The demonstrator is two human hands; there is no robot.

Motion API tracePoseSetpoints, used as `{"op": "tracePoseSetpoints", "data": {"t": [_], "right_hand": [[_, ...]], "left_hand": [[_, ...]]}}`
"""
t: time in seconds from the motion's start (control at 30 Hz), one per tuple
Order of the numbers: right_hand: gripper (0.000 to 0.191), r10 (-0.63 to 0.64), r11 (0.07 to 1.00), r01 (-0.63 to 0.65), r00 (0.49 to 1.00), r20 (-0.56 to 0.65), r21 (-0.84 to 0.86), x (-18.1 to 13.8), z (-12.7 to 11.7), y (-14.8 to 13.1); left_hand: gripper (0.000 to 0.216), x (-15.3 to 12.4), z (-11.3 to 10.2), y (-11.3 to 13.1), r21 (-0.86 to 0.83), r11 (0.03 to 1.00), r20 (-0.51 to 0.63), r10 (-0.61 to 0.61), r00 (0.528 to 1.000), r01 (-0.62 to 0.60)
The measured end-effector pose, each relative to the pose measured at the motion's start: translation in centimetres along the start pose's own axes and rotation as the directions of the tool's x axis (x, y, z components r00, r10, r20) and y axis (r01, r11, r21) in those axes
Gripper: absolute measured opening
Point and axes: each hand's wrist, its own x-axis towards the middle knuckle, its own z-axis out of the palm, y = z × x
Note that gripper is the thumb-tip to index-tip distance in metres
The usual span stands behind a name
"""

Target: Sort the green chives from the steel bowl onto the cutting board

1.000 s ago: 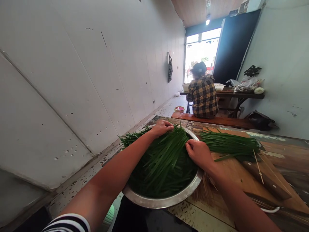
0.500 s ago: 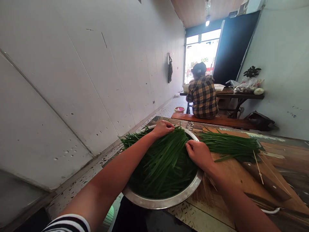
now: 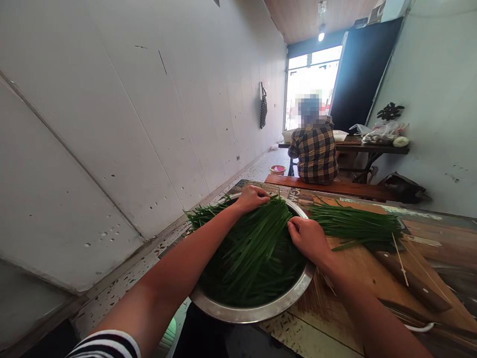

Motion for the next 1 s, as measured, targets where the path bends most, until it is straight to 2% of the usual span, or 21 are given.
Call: {"op": "tracePoseSetpoints", "data": {"t": [0.63,1.0], "right_hand": [[0.034,0.006,1.0,-0.006,1.0,0.014,0.0,0.08,-0.04,-0.03],[0.035,0.022,1.0,-0.023,0.999,0.027,0.005,0.03,-0.14,-0.12]], "left_hand": [[0.024,-0.12,0.06,0.25,0.058,0.998,-0.007,0.01,1.0,-0.01],[0.024,-0.19,-0.04,0.36,0.02,1.0,-0.004,-0.005,1.0,0.005]]}}
